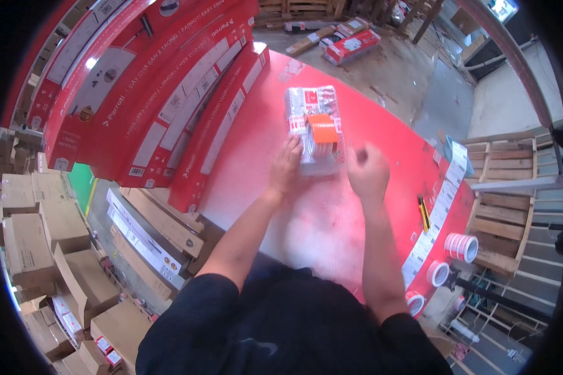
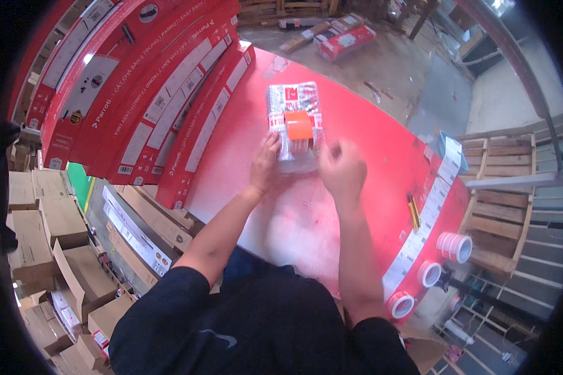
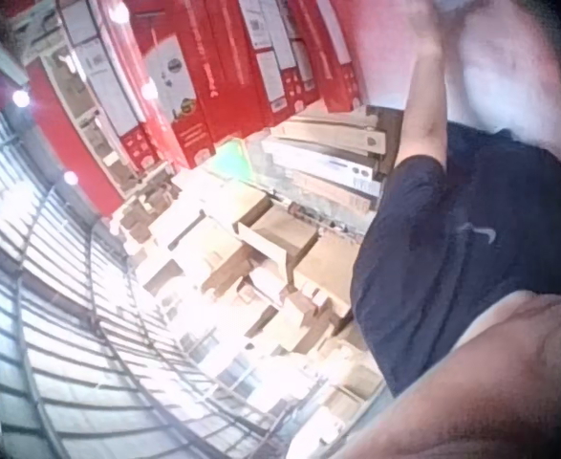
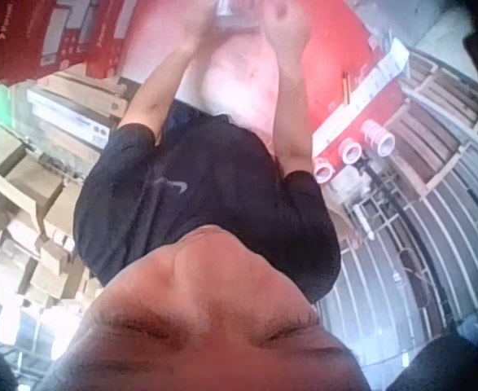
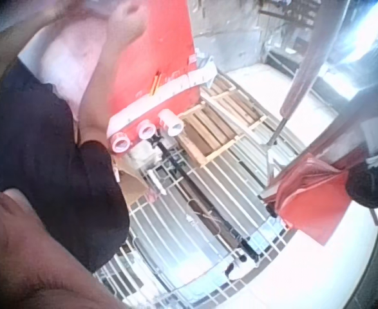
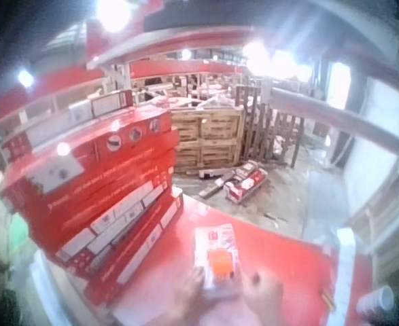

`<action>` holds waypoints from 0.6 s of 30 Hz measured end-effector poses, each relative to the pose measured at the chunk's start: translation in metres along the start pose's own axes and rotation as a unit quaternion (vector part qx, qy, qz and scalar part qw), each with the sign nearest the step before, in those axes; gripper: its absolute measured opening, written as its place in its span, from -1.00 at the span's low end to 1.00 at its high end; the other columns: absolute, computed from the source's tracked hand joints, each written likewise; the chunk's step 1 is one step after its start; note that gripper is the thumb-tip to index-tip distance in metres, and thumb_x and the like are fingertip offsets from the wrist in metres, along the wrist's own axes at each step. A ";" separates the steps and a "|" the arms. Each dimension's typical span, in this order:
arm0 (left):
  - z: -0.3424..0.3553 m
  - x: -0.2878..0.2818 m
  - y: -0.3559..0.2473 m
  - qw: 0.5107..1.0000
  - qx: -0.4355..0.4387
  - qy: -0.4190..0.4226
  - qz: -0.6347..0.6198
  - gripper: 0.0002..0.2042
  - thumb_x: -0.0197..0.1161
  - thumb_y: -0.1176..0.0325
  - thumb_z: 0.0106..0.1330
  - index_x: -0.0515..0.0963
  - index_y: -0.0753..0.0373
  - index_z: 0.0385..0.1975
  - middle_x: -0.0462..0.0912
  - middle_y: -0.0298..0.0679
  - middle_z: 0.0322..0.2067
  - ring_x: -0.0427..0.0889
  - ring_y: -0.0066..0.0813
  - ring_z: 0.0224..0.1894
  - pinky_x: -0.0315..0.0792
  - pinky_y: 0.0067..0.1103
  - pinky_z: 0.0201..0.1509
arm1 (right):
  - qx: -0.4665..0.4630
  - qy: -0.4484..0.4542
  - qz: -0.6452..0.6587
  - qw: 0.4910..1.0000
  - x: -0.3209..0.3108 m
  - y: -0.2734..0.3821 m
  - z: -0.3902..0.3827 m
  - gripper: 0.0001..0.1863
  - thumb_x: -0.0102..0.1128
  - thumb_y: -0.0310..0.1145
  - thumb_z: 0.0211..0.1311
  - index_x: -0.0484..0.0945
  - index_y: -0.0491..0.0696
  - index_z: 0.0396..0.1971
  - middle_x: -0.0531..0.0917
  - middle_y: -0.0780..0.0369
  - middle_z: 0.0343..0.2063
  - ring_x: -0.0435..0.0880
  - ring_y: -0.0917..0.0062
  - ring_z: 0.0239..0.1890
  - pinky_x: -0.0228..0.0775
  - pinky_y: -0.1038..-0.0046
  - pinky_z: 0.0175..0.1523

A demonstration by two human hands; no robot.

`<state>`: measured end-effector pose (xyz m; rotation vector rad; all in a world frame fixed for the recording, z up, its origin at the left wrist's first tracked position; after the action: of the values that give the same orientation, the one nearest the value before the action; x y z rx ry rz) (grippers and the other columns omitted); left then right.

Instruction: The person wraps small red boxes in bubble wrap and secures them with tape on a red workbench. They handle multiple boxes one at a time, using a handheld tape dispenser and a box cutter to cut the bubble wrap.

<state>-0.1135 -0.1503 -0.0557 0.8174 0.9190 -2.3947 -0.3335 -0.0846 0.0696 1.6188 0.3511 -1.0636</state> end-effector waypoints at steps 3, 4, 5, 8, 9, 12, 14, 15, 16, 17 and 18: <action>0.006 0.005 -0.001 1.000 -0.002 -0.014 -0.001 -0.50 0.34 0.44 0.34 0.46 0.29 0.29 0.57 0.01 0.33 0.48 0.08 0.45 0.47 -0.17 0.47 | -0.136 -0.049 -0.105 0.984 0.009 0.082 0.043 -0.34 0.26 0.19 0.36 0.69 -0.09 0.15 0.78 -0.08 -0.11 0.80 0.09 0.02 0.62 0.07 0.12; 0.008 0.006 -0.002 1.000 0.001 -0.018 0.001 -0.49 0.33 0.44 0.34 0.47 0.30 0.31 0.58 0.01 0.31 0.49 0.06 0.43 0.47 -0.17 0.47 | -0.083 0.073 -0.135 0.985 0.032 0.092 0.062 -0.33 0.23 0.20 0.38 0.66 -0.07 0.20 0.78 -0.07 -0.10 0.79 0.06 0.06 0.61 0.05 0.15; 0.010 0.007 -0.003 1.000 -0.003 -0.019 0.013 -0.47 0.33 0.44 0.33 0.48 0.30 0.33 0.59 0.00 0.29 0.50 0.05 0.42 0.47 -0.18 0.47 | -0.054 0.172 -0.151 0.972 0.049 0.096 0.072 -0.31 0.21 0.21 0.39 0.63 -0.05 0.25 0.77 -0.07 -0.08 0.77 0.03 0.10 0.61 0.03 0.17; 0.015 0.011 0.000 0.999 -0.004 -0.018 0.032 -0.41 0.35 0.39 0.30 0.48 0.31 0.37 0.60 -0.04 0.26 0.53 0.00 0.37 0.46 -0.21 0.47 | -0.046 0.170 -0.099 0.979 0.062 0.086 0.055 -0.38 0.26 0.08 0.41 0.59 -0.01 0.30 0.75 -0.08 -0.10 0.74 -0.05 0.08 0.61 -0.02 0.13; 0.016 0.013 0.004 0.999 -0.010 -0.018 0.024 -0.39 0.38 0.36 0.28 0.48 0.31 0.38 0.61 -0.05 0.25 0.53 -0.02 0.37 0.46 -0.22 0.47 | -0.078 0.139 -0.088 0.983 0.058 0.074 0.027 -0.41 0.28 0.00 0.40 0.57 -0.01 0.31 0.73 -0.09 -0.09 0.73 -0.08 0.05 0.61 -0.04 0.10; 0.016 0.021 0.011 0.995 0.033 -0.020 0.094 -0.28 0.49 0.20 0.18 0.49 0.31 0.38 0.59 -0.07 0.25 0.53 -0.04 0.35 0.46 -0.22 0.46 | -0.049 0.070 -0.066 0.994 0.043 0.015 -0.097 -0.38 0.33 -0.20 0.39 0.49 0.06 0.42 0.63 -0.16 0.01 0.74 -0.10 -0.04 0.62 -0.07 -0.01; 0.014 0.027 0.015 0.994 0.040 -0.028 0.097 -0.19 0.56 0.11 0.08 0.48 0.31 0.37 0.57 -0.06 0.26 0.51 -0.02 0.35 0.44 -0.20 0.47 | 0.010 0.124 -0.110 0.986 0.054 -0.016 -0.163 -0.33 0.33 -0.19 0.38 0.45 0.08 0.48 0.64 -0.17 0.00 0.74 -0.10 -0.05 0.63 -0.05 -0.02; 0.013 0.029 0.018 0.998 0.023 -0.022 0.057 -0.15 0.58 0.09 0.02 0.48 0.32 0.37 0.55 -0.05 0.27 0.48 -0.01 0.36 0.41 -0.19 0.48 | -0.013 0.106 -0.096 0.990 0.060 -0.023 -0.168 -0.33 0.33 -0.17 0.38 0.46 0.09 0.47 0.64 -0.16 0.02 0.75 -0.10 -0.05 0.64 -0.05 -0.01; 0.012 0.029 0.017 0.999 0.024 -0.023 0.008 -0.10 0.60 0.06 -0.04 0.48 0.32 0.37 0.54 -0.03 0.27 0.46 0.01 0.37 0.39 -0.17 0.49 | 0.008 0.108 -0.093 0.990 0.064 -0.029 -0.174 -0.34 0.33 -0.15 0.37 0.48 0.10 0.45 0.65 -0.16 0.04 0.76 -0.09 -0.04 0.66 -0.05 -0.01; 0.011 0.030 0.016 1.000 0.018 0.007 0.011 -0.07 0.61 0.04 -0.06 0.46 0.31 0.38 0.53 -0.02 0.28 0.46 0.03 0.36 0.36 -0.14 0.49 | 0.055 0.139 -0.096 0.984 0.074 -0.036 -0.169 -0.35 0.33 -0.12 0.37 0.49 0.11 0.44 0.65 -0.15 0.06 0.76 -0.09 -0.04 0.67 -0.05 0.00; 0.012 0.027 0.014 0.999 0.025 0.020 0.011 -0.04 0.62 0.02 -0.09 0.45 0.31 0.39 0.52 -0.01 0.28 0.46 0.05 0.36 0.34 -0.12 0.50 | 0.034 0.137 -0.091 0.986 0.081 -0.034 -0.154 -0.37 0.34 -0.13 0.35 0.52 0.10 0.41 0.66 -0.15 0.04 0.77 -0.07 -0.03 0.67 -0.04 0.00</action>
<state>-0.1293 -0.1733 -0.0731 0.8914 0.8636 -2.3987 -0.2434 0.0410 -0.0175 1.8267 0.6627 -0.9971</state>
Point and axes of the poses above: each hand's wrist, its own z-axis towards the middle knuckle, its own x-axis out of the palm, y = z × x, the point moved 5 cm from there along z, towards the middle knuckle
